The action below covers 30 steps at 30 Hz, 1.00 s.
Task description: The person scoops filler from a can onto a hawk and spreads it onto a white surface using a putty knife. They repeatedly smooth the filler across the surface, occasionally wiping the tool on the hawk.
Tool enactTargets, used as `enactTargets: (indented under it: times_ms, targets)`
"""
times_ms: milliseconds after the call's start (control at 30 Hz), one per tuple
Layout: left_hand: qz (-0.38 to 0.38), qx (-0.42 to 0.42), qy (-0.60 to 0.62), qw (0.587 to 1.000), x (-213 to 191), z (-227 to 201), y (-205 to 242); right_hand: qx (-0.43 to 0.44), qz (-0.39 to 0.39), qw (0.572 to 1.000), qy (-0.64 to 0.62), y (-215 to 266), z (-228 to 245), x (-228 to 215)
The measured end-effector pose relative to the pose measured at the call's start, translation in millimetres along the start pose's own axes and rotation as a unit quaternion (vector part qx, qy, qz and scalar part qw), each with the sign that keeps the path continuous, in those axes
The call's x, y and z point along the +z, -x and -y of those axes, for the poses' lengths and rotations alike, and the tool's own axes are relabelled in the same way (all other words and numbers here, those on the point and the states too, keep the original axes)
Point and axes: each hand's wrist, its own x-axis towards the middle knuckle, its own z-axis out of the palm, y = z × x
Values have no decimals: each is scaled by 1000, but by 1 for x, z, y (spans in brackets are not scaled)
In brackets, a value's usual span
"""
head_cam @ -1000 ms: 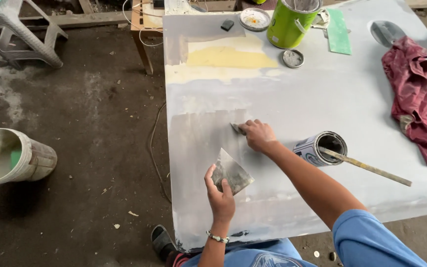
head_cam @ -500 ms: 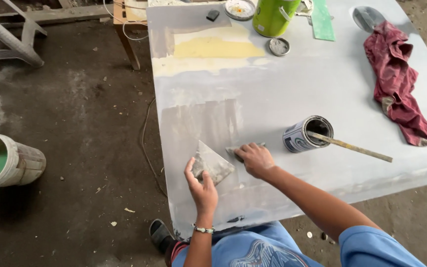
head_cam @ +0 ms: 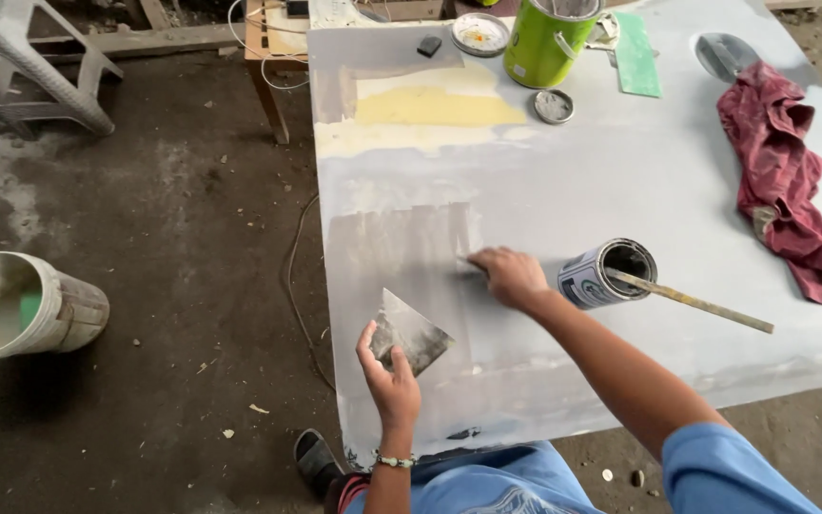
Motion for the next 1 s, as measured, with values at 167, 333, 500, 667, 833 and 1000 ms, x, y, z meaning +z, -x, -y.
enactTargets:
  times_ms: [167,333,500,667,833,1000]
  targets:
    - [1,-14,4,1000,7,9,7,13,20,1000,14,-67,-7,-15]
    - [16,-50,4,999,7,5,4,53,39,998,22,-102,-8,-33]
    - [7,-76,-11,997,7,3,-6,52,71,995,41,-123,-13,-37]
    - [3,-79,16,997,7,2,-17,59,106,992,34,-131,-14,-33]
    - [5,-85,34,996,15,5,-21,65,130,988,46,-121,-9,-26]
    - [28,-25,16,999,23,10,-24,44,80,995,49,-100,-7,-5]
